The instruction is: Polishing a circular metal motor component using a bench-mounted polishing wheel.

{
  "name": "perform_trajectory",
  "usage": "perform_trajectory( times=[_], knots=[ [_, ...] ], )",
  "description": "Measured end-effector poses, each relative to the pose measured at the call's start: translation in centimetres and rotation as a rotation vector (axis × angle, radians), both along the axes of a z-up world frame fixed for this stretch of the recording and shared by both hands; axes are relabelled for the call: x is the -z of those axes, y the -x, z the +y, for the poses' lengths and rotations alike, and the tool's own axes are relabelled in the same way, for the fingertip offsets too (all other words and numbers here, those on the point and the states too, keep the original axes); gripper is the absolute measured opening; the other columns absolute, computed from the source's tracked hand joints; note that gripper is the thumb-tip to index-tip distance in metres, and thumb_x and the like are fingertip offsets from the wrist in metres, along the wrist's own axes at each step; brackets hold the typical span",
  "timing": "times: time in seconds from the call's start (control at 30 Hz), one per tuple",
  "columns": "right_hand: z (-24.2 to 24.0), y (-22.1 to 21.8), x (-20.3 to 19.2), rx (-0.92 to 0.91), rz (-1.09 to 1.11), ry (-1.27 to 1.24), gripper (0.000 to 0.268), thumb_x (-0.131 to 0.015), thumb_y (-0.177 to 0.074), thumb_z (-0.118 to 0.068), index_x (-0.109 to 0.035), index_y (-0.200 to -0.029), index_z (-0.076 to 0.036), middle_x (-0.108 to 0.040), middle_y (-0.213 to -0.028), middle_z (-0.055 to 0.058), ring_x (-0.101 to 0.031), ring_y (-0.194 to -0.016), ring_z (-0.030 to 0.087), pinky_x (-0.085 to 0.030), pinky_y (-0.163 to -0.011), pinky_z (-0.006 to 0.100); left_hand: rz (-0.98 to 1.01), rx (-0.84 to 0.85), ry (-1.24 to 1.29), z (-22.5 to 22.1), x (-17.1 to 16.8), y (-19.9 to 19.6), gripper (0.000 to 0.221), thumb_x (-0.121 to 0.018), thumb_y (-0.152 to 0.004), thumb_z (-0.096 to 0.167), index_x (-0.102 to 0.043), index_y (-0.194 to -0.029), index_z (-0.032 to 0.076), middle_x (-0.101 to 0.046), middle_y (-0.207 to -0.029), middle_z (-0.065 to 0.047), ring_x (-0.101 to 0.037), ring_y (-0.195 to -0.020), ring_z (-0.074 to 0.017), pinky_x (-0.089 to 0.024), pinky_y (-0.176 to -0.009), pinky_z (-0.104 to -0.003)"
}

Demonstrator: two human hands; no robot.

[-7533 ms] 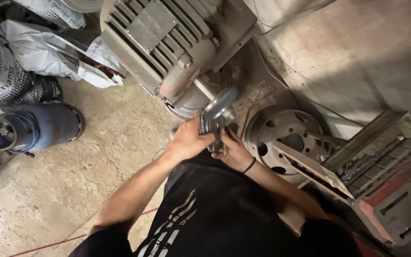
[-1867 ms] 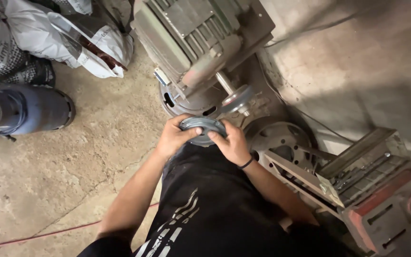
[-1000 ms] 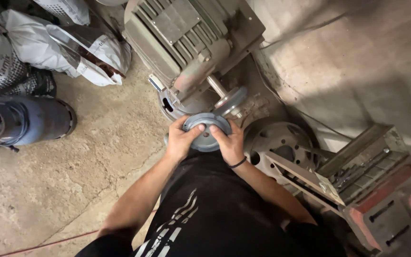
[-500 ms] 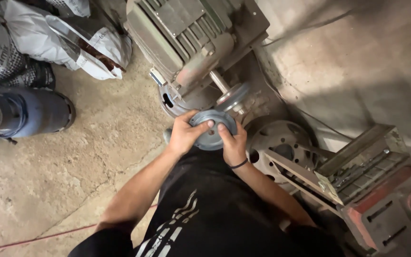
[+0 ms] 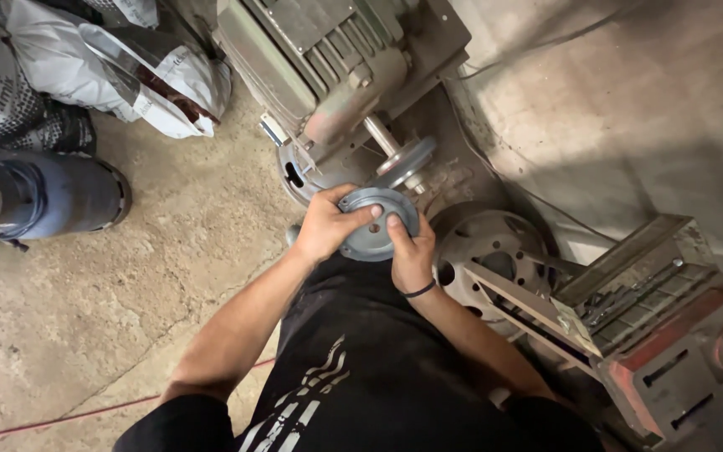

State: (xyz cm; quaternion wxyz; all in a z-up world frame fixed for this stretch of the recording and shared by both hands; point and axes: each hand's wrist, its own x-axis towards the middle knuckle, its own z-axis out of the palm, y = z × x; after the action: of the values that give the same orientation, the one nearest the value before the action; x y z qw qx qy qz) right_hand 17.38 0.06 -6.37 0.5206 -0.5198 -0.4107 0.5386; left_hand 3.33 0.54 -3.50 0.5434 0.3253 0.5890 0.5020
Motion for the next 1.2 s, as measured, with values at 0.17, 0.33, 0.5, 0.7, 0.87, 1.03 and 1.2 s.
perform_trajectory(
  times=[0.17, 0.33, 0.5, 0.7, 0.87, 1.03, 1.2],
  knots=[
    [0.1, -0.1, 1.8, -0.017, -0.061, -0.014, 0.018, -0.083, -0.087, -0.018, -0.071, -0.096, -0.009, -0.065, -0.084, -0.004, -0.056, -0.076, 0.007, -0.052, -0.072, 0.028, -0.004, -0.031, 0.011, -0.4, 0.3, 0.6, 0.021, -0.091, -0.071, 0.018, -0.075, -0.084, 0.012, -0.063, -0.07, 0.002, -0.056, -0.069, -0.0073, -0.046, -0.061, -0.022],
    [0.3, 1.4, -0.3, -0.045, -0.063, 0.013, 0.019, -0.083, -0.086, -0.019, -0.07, -0.095, -0.009, -0.065, -0.082, -0.004, -0.057, -0.075, 0.007, -0.051, -0.071, 0.026, -0.03, -0.099, -0.012, -0.7, 0.4, 1.1, 0.021, -0.091, -0.072, 0.015, -0.075, -0.085, 0.011, -0.064, -0.069, 0.0, -0.058, -0.067, -0.0077, -0.048, -0.059, -0.021],
    [0.6, 2.0, 0.6, -0.07, -0.066, 0.005, 0.018, -0.085, -0.085, -0.018, -0.071, -0.093, -0.009, -0.065, -0.08, -0.005, -0.057, -0.073, 0.006, -0.051, -0.068, 0.026, -0.034, -0.126, -0.017, -0.6, 1.2, 2.0, 0.022, -0.091, -0.071, 0.016, -0.076, -0.086, 0.011, -0.064, -0.069, 0.0, -0.059, -0.067, -0.0075, -0.048, -0.058, -0.022],
    [1.0, 2.2, 1.1, -0.081, -0.056, 0.017, 0.018, -0.083, -0.087, -0.019, -0.069, -0.092, -0.008, -0.065, -0.081, -0.004, -0.056, -0.074, 0.006, -0.051, -0.07, 0.027, -0.006, -0.111, -0.001, -0.3, 0.9, 2.3, 0.023, -0.091, -0.071, 0.018, -0.076, -0.087, 0.012, -0.065, -0.071, -0.001, -0.059, -0.069, -0.0086, -0.05, -0.06, -0.024],
    [0.6, -0.1, 1.9, -0.067, -0.081, 0.026, 0.019, -0.083, -0.086, -0.02, -0.069, -0.093, -0.009, -0.066, -0.084, -0.003, -0.058, -0.078, 0.008, -0.051, -0.072, 0.028, 0.021, -0.021, 0.024, -0.2, 1.6, 1.6, 0.023, -0.09, -0.071, 0.017, -0.076, -0.087, 0.01, -0.066, -0.072, -0.004, -0.06, -0.072, -0.0125, -0.051, -0.064, -0.029],
    [0.6, -1.2, 2.5, -0.043, -0.139, -0.005, 0.019, -0.083, -0.087, -0.018, -0.069, -0.093, -0.007, -0.067, -0.085, -0.001, -0.058, -0.081, 0.009, -0.052, -0.075, 0.03, 0.06, 0.049, 0.024, 0.7, 1.4, 0.8, 0.025, -0.091, -0.071, 0.019, -0.076, -0.089, 0.01, -0.069, -0.075, -0.008, -0.062, -0.075, -0.0148, -0.052, -0.068, -0.033],
    [1.3, -3.0, 5.3, -0.123, -0.067, 0.017, 0.015, -0.081, -0.088, -0.014, -0.071, -0.096, -0.007, -0.071, -0.089, -0.002, -0.06, -0.084, 0.007, -0.054, -0.078, 0.029, 0.14, 0.189, -0.039, 2.0, 1.3, 1.9, 0.021, -0.09, -0.073, 0.02, -0.074, -0.084, 0.012, -0.066, -0.069, -0.005, -0.06, -0.069, -0.0127, -0.05, -0.062, -0.03]
  ],
)
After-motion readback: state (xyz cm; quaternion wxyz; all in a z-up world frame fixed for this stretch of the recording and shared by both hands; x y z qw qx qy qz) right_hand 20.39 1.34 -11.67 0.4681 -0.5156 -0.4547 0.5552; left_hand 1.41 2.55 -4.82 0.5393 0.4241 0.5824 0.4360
